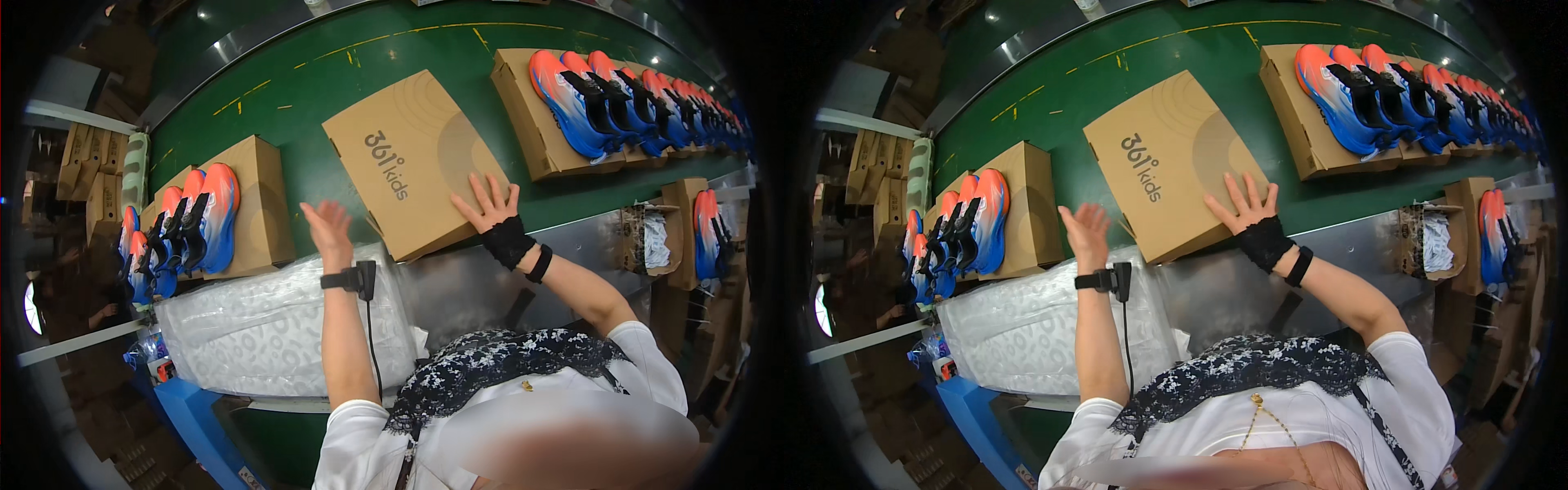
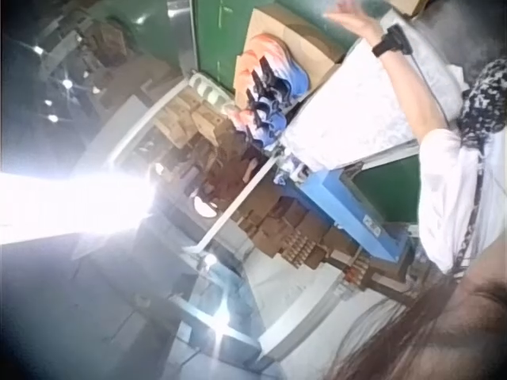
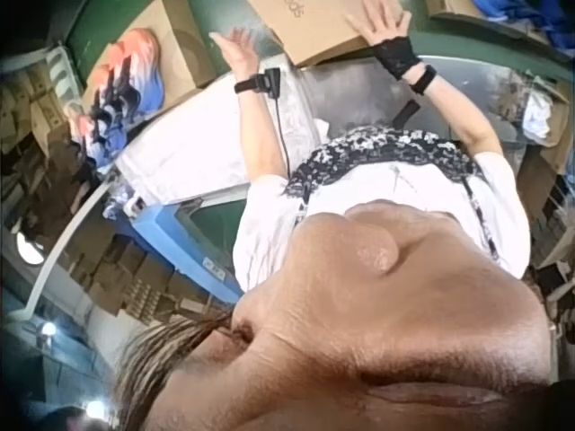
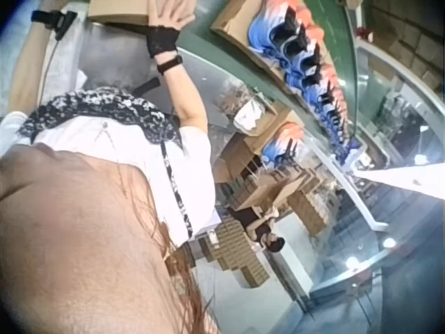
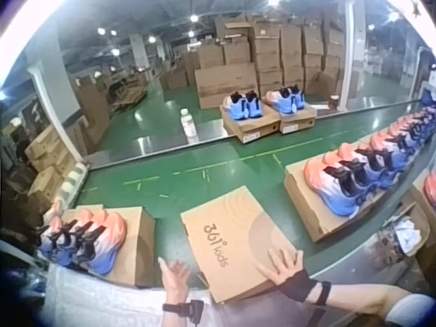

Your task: The person packs shoes into boxes by hand, placing a packet into each box, lining it with paper, and inserting the shoes. They then fold the paper over the shoes, close the box, and set it aside before repeating the process.

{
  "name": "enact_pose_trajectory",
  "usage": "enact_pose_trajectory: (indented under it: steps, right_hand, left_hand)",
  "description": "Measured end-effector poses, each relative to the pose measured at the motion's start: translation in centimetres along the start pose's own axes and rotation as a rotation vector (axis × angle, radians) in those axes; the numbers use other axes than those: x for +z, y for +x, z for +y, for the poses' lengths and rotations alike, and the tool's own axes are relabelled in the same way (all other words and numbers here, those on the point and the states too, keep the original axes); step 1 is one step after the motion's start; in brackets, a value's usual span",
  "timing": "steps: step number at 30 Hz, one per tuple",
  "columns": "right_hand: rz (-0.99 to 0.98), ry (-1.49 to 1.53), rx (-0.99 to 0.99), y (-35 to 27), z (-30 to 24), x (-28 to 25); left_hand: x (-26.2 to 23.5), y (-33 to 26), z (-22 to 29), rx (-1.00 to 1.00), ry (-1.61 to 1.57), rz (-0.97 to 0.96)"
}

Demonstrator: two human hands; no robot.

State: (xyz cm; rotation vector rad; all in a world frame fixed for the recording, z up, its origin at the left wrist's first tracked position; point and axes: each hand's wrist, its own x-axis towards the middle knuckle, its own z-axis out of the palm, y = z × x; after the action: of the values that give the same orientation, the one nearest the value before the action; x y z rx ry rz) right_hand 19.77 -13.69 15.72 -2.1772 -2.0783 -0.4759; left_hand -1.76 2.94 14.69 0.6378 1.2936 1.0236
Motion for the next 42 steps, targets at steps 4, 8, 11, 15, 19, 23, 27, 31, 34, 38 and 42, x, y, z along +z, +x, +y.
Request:
enact_pose_trajectory:
  steps: [4,8,11,15,19,23,27,31,34,38,42]
  right_hand:
    - [-0.033,0.038,-0.03,-0.3,-0.1,0.7]
    - [0.114,0.041,-0.056,-1.2,1.0,0.5]
    - [0.099,-0.05,-0.079,-0.9,0.8,-1.0]
    - [0.106,0.031,-0.02,-2.2,1.6,-0.1]
    - [0.167,-0.002,0.008,-4.8,2.0,0.4]
    - [0.06,0.025,0.087,-3.1,1.8,0.9]
    - [0.049,0.087,0.072,-0.9,2.1,-2.5]
    - [0.131,0.252,0.048,0.7,5.0,-6.4]
    - [0.446,0.0,-0.027,0.0,9.6,-6.0]
    - [0.545,0.077,0.237,-0.7,19.1,-3.5]
    - [0.429,-0.114,0.475,1.8,22.9,-5.9]
  left_hand:
    - [2.0,-2.8,-2.6,0.13,0.382,-0.2]
    - [1.9,-3.1,-4.6,0.34,0.464,-0.213]
    - [2.1,-2.5,-4.4,0.323,0.526,-0.246]
    - [3.0,-4.4,-4.5,0.449,0.576,-0.19]
    - [3.3,-3.5,-7.5,0.668,0.702,-0.208]
    - [4.7,-1.3,-5.5,0.219,0.635,-0.382]
    - [5.2,-1.9,-3.3,-0.249,0.006,-0.67]
    - [5.0,-3.6,0.1,-0.21,0.07,-0.643]
    - [1.6,-5.7,2.5,-0.126,0.0,-0.579]
    - [1.7,-10.0,5.0,-0.369,-0.262,-0.831]
    - [3.6,-8.5,4.1,-0.285,-0.206,-0.877]
